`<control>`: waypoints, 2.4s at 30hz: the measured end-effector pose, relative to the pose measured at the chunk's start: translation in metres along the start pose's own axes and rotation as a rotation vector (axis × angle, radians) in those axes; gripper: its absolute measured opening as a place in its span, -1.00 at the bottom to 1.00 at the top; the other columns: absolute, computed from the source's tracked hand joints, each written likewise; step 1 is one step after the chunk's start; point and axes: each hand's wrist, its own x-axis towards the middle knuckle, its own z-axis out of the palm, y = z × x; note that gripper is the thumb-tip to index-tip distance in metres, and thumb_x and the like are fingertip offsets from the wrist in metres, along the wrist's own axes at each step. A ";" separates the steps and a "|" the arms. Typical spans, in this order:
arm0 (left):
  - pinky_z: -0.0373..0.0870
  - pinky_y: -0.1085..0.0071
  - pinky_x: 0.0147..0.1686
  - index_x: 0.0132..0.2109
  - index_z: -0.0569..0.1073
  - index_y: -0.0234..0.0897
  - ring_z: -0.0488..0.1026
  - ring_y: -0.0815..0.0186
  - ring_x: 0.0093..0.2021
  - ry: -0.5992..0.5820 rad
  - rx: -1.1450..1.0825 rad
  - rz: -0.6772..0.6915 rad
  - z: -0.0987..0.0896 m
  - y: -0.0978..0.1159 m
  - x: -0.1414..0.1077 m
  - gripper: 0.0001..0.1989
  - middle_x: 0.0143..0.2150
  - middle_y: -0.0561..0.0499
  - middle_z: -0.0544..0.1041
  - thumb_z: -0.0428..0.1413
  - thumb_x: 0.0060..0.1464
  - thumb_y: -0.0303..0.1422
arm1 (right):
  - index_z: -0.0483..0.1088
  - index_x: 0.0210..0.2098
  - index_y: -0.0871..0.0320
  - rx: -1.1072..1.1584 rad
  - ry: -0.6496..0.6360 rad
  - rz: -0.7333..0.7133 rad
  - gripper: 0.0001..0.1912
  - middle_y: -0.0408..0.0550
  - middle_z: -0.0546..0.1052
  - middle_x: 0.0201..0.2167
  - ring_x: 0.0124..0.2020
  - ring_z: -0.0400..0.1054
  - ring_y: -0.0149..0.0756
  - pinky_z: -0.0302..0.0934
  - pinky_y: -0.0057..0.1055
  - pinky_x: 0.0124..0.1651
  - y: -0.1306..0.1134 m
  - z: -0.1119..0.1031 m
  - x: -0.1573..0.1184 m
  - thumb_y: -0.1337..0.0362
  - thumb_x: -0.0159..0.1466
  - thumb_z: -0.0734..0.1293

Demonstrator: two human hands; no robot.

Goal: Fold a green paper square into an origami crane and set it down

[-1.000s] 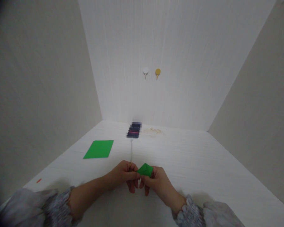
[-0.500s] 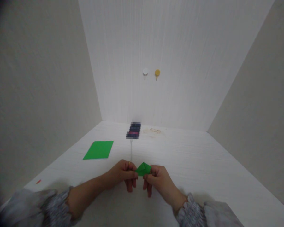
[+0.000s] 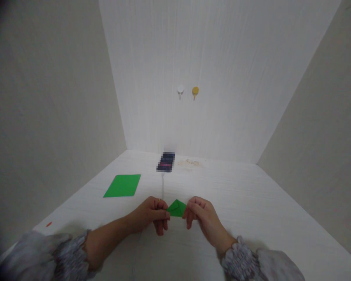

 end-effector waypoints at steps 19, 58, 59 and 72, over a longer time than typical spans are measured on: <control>0.34 0.45 -0.59 -0.47 0.40 -0.41 0.41 0.37 -0.63 -0.127 0.004 -0.057 0.002 -0.004 -0.002 -0.72 -0.59 0.02 0.46 0.18 -0.24 -0.23 | 0.34 -0.63 0.22 -0.203 0.026 0.076 -0.76 -0.24 0.27 -0.73 -0.66 0.08 -0.49 -0.08 -0.51 -0.57 0.004 0.024 -0.006 0.16 -0.04 0.37; 0.32 0.49 -0.63 -0.46 0.37 -0.43 0.41 0.38 -0.64 0.010 -0.015 0.015 -0.001 -0.003 0.002 -0.71 -0.59 -0.02 0.48 0.16 -0.19 -0.23 | 0.32 -0.63 0.22 -0.195 0.091 0.056 -0.74 -0.24 0.28 -0.72 -0.66 0.07 -0.50 -0.11 -0.51 -0.58 0.009 0.009 0.000 0.14 -0.01 0.36; 0.31 0.50 -0.64 -0.46 0.36 -0.42 0.41 0.38 -0.65 0.027 -0.020 0.022 -0.001 -0.003 0.002 -0.72 -0.60 -0.01 0.48 0.16 -0.19 -0.24 | 0.32 -0.63 0.22 -0.196 0.100 0.049 -0.73 -0.24 0.27 -0.72 -0.67 0.07 -0.51 -0.11 -0.51 -0.59 0.009 0.008 0.000 0.14 -0.01 0.36; 0.35 0.51 -0.62 -0.44 0.35 -0.42 0.40 0.41 -0.65 0.190 -0.107 0.142 -0.005 -0.004 0.006 -0.74 -0.58 -0.02 0.48 0.13 -0.13 -0.25 | 0.32 -0.62 0.22 -0.157 0.169 0.005 -0.71 -0.20 0.32 -0.71 -0.66 0.10 -0.49 -0.06 -0.52 -0.59 0.010 0.003 0.002 0.11 0.00 0.36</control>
